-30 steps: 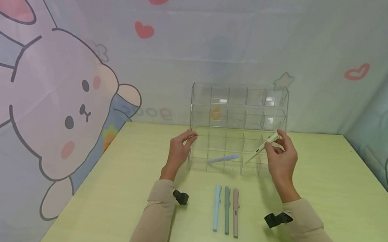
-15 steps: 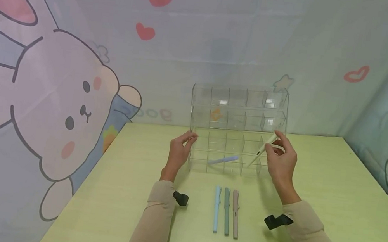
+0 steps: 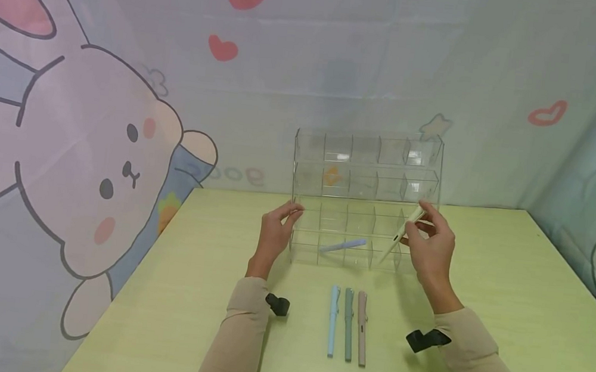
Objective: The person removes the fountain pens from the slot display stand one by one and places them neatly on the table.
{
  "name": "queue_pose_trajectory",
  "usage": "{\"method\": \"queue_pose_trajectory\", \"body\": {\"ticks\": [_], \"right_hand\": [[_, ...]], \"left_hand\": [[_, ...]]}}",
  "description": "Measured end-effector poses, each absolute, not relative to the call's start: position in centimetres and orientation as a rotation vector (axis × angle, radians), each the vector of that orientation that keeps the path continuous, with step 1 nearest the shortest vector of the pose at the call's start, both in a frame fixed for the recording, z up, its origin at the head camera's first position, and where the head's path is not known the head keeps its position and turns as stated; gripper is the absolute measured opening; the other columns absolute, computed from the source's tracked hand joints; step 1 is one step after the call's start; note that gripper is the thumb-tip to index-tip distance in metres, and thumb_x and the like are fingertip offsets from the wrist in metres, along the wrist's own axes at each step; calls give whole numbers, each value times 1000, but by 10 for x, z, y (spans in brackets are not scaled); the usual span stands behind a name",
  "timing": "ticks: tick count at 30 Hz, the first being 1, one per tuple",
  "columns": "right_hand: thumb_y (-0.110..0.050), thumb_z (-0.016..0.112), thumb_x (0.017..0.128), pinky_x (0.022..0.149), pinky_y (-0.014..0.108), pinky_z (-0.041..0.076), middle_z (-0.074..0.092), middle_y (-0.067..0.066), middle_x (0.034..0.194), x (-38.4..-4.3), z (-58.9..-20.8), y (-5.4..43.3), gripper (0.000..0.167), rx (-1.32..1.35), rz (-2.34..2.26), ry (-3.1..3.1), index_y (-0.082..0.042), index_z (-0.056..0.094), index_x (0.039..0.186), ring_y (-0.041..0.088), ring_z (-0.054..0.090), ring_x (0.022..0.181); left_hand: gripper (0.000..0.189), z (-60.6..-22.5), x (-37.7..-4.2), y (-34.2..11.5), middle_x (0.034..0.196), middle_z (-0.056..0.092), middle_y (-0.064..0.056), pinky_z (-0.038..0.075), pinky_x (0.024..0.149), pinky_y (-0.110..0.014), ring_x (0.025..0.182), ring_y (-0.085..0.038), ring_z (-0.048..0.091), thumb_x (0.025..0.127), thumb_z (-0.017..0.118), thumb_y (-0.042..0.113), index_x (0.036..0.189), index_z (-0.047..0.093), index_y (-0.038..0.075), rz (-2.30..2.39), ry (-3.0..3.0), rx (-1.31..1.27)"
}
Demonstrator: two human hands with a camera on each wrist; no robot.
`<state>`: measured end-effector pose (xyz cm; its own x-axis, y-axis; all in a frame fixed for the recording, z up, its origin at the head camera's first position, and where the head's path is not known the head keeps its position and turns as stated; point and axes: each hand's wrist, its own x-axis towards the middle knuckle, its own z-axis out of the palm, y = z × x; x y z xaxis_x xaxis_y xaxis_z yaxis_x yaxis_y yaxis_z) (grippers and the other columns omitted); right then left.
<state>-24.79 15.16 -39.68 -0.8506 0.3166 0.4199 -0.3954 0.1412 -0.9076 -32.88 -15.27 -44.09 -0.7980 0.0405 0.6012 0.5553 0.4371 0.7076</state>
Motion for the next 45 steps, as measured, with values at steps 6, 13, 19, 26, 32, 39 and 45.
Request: {"method": "queue_pose_trajectory", "body": {"ticks": [6,13,19,26,32,39,45], "right_hand": [[4,57,94,66,29,61,49,13,118,-247,-394,150,50,70,1790,-1933,-6,53,144,13,57,97],[5,55,95,67,31,62,45,17,119,-244,-389,152,56,111,1798,-2061,-6,45,149,16,54,94],[8,53,96,69,32,62,41,20,123,-244,-387,156,54,152,1820,-2220,-1,42,149,19,49,97],[9,49,97,71,32,62,43,22,117,-242,-382,159,52,192,1809,-2339,3,36,148,25,52,96],[8,51,98,73,34,61,43,25,121,-238,-378,160,52,229,1816,-2413,6,34,147,30,53,100],[6,53,98,77,37,61,37,31,133,-234,-377,164,54,289,1842,-2566,9,32,148,38,53,109],[4,54,97,78,39,61,34,36,136,-234,-380,167,54,332,1849,-2732,12,32,146,44,53,111]], "left_hand": [[15,-441,-329,-152,110,74,-9,46,107,-44,129,-25,55,99,65,18,103,75,8,-1340,-2189,-492],[15,-442,-330,-152,110,74,-9,46,106,-45,129,-27,56,99,65,17,104,75,7,-1334,-2182,-502],[13,-442,-330,-152,110,74,-10,47,105,-47,128,-27,56,99,66,16,103,75,8,-1342,-2173,-501],[13,-441,-329,-152,111,74,-11,47,105,-47,129,-28,56,99,65,16,103,75,8,-1335,-2181,-504],[14,-441,-329,-152,111,74,-11,46,106,-46,129,-27,55,99,66,17,103,75,8,-1345,-2184,-499],[16,-442,-330,-153,111,74,-10,46,106,-46,130,-27,55,99,65,17,105,75,6,-1347,-2184,-499],[16,-442,-330,-153,110,74,-10,46,106,-45,130,-26,55,99,65,17,104,75,6,-1338,-2189,-495]]}}
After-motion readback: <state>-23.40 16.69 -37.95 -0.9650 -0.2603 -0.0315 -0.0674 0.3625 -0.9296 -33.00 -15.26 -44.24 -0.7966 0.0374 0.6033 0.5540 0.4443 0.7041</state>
